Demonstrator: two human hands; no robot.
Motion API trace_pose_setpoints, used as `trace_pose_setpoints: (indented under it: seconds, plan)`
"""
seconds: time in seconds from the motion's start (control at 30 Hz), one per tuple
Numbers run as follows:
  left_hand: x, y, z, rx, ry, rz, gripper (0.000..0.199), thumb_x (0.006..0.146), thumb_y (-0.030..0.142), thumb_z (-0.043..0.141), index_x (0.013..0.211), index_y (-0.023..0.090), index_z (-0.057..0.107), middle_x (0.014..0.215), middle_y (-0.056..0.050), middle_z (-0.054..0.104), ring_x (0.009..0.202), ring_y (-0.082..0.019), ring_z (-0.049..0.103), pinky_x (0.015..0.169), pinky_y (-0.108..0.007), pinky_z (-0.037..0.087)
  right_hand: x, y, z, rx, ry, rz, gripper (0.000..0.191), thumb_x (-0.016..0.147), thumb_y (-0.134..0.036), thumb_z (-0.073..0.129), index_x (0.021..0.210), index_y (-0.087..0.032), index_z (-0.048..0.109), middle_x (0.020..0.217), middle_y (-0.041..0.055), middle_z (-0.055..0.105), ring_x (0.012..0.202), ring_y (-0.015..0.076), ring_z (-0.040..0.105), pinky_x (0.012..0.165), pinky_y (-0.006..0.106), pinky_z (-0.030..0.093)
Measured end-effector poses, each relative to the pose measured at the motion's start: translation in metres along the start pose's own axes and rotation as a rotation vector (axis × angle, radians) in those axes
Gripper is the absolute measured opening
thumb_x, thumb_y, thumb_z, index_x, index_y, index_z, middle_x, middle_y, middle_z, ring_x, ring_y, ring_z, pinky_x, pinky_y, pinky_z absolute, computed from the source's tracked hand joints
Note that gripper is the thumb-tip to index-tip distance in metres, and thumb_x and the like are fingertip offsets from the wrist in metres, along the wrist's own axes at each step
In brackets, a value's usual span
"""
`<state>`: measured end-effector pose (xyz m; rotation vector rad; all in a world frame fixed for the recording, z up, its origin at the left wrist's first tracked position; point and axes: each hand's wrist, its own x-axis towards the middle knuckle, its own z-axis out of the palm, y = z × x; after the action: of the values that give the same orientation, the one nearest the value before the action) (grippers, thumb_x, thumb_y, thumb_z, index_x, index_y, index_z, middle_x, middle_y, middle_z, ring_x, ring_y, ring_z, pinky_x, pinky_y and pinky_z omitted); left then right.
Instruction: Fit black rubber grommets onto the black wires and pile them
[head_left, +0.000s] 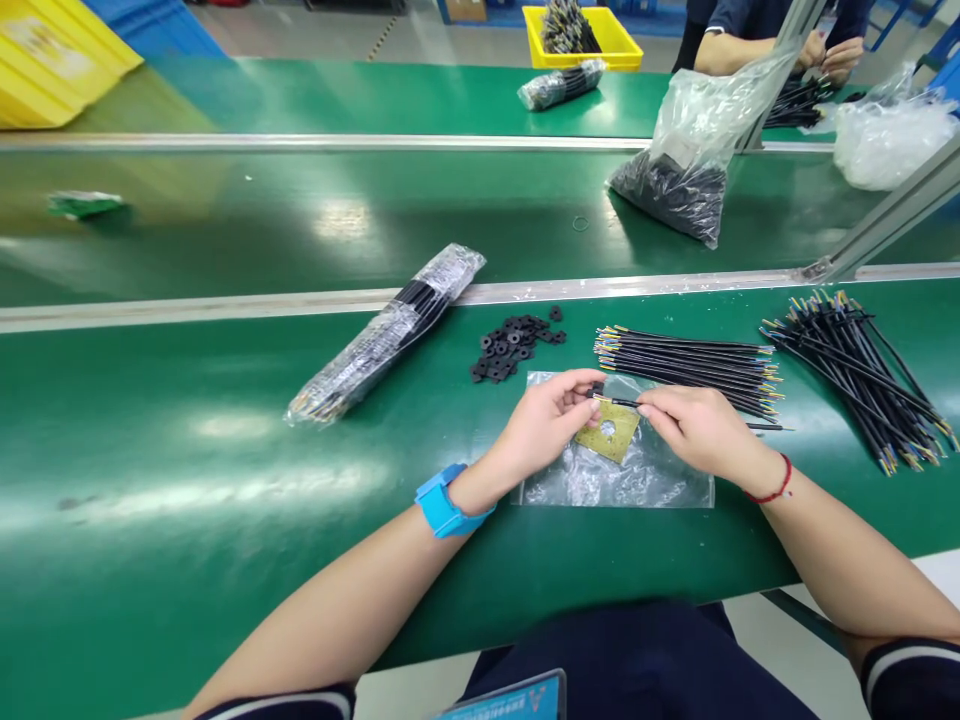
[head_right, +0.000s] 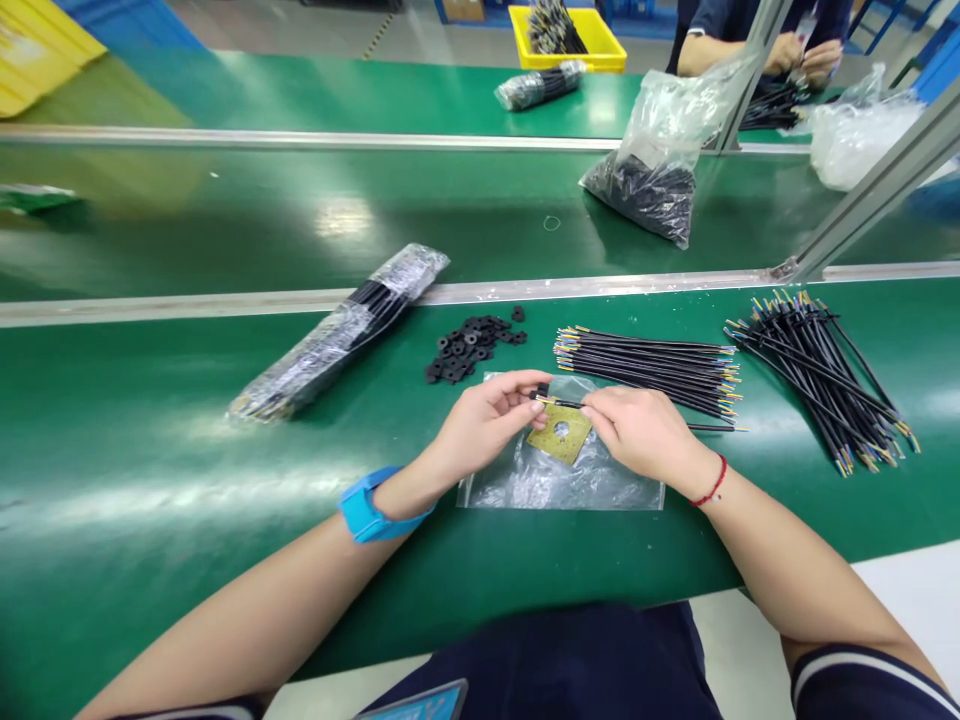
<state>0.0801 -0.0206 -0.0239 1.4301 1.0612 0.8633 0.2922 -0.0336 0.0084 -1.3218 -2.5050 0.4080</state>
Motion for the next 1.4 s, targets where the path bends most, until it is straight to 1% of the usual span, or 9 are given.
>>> trace_pose_setpoints:
  seconds: [0.1,0.23,0.33,0.5,0.63,0.8,1.1,1.27,1.4]
  plan:
    - [-0.001,-0.004,0.0,0.18,0.053,0.109,0.027,0.08,0.019,0.055,0.107,0.015,0.059,0.08,-0.002,0.062,0.067,-0.012,0.062,0.066,-0.028,0.054,0.001,-0.003,0.003,-0.019,-0.023,0.055,0.025,0.093,-0.025,0.04,0.093,-0.019,0.065,0.092,0.0045,0.07,0.082,0.0163,0.064,0.072,0.027,0.045]
    - [-0.002,-0.007,0.0,0.573,0.072,0.369,0.025,0.083,0.014,0.052,0.106,0.018,0.061,0.09,-0.005,0.064,0.085,-0.017,0.061,0.079,-0.034,0.052,0.002,-0.009,0.007,-0.008,-0.059,0.091,0.025,0.092,-0.024,0.04,0.09,-0.019,0.065,0.083,0.0035,0.07,0.074,0.0154,0.063,0.069,0.027,0.043]
    - [-0.003,-0.005,0.001,0.643,0.057,0.428,0.026,0.086,0.014,0.049,0.109,0.018,0.061,0.097,-0.008,0.063,0.095,-0.019,0.059,0.083,-0.036,0.051,0.002,-0.013,0.011,0.018,-0.069,0.104,0.024,0.093,-0.023,0.04,0.092,-0.018,0.064,0.083,0.0036,0.069,0.073,0.0155,0.062,0.068,0.027,0.044]
    - [-0.003,0.003,0.001,0.15,0.02,0.179,0.025,0.085,0.021,0.052,0.108,0.017,0.061,0.089,-0.005,0.063,0.077,-0.013,0.064,0.073,-0.031,0.055,0.002,-0.011,0.014,0.05,0.06,0.069,0.024,0.093,-0.024,0.039,0.101,-0.018,0.061,0.1,0.0058,0.068,0.087,0.0167,0.063,0.076,0.028,0.046]
    - [-0.001,0.006,0.004,-0.284,0.029,-0.081,0.021,0.075,0.024,0.065,0.092,0.014,0.059,0.071,0.0,0.064,0.061,-0.012,0.065,0.064,-0.027,0.055,0.0,-0.009,0.012,-0.017,0.131,-0.012,0.027,0.095,-0.028,0.038,0.099,-0.017,0.062,0.087,0.0054,0.067,0.075,0.0144,0.06,0.068,0.025,0.045]
    - [-0.006,0.007,0.012,-0.371,0.049,-0.181,0.019,0.069,0.027,0.071,0.077,0.013,0.059,0.057,0.002,0.061,0.051,-0.009,0.059,0.055,-0.023,0.051,-0.002,-0.012,0.008,-0.112,0.095,-0.03,0.036,0.096,-0.03,0.033,0.086,-0.016,0.064,0.071,0.0046,0.062,0.061,0.0117,0.052,0.058,0.024,0.036]
    - [-0.012,0.006,0.005,0.05,-0.065,0.189,0.009,0.078,0.019,0.061,0.085,0.016,0.067,0.083,-0.005,0.065,0.071,-0.014,0.062,0.063,-0.027,0.052,0.001,-0.011,-0.006,0.602,-0.245,0.161,0.03,0.091,-0.031,0.041,0.074,-0.017,0.061,0.062,-0.0022,0.056,0.057,0.0085,0.046,0.056,0.021,0.034]
    - [-0.014,0.011,0.006,0.253,-0.127,0.375,0.01,0.08,0.012,0.059,0.085,0.018,0.066,0.081,-0.003,0.067,0.076,-0.014,0.062,0.071,-0.027,0.051,0.003,-0.011,0.001,0.763,-0.329,0.216,0.032,0.089,-0.035,0.043,0.071,-0.016,0.061,0.055,-0.0042,0.046,0.05,0.0072,0.038,0.051,0.021,0.031]
    - [-0.015,0.014,0.009,0.283,-0.155,0.404,0.015,0.082,0.011,0.054,0.088,0.019,0.065,0.084,-0.003,0.067,0.079,-0.014,0.062,0.074,-0.029,0.05,0.004,-0.013,0.004,0.785,-0.34,0.212,0.034,0.09,-0.038,0.04,0.073,-0.016,0.06,0.053,-0.0052,0.042,0.048,0.0074,0.036,0.048,0.021,0.031]
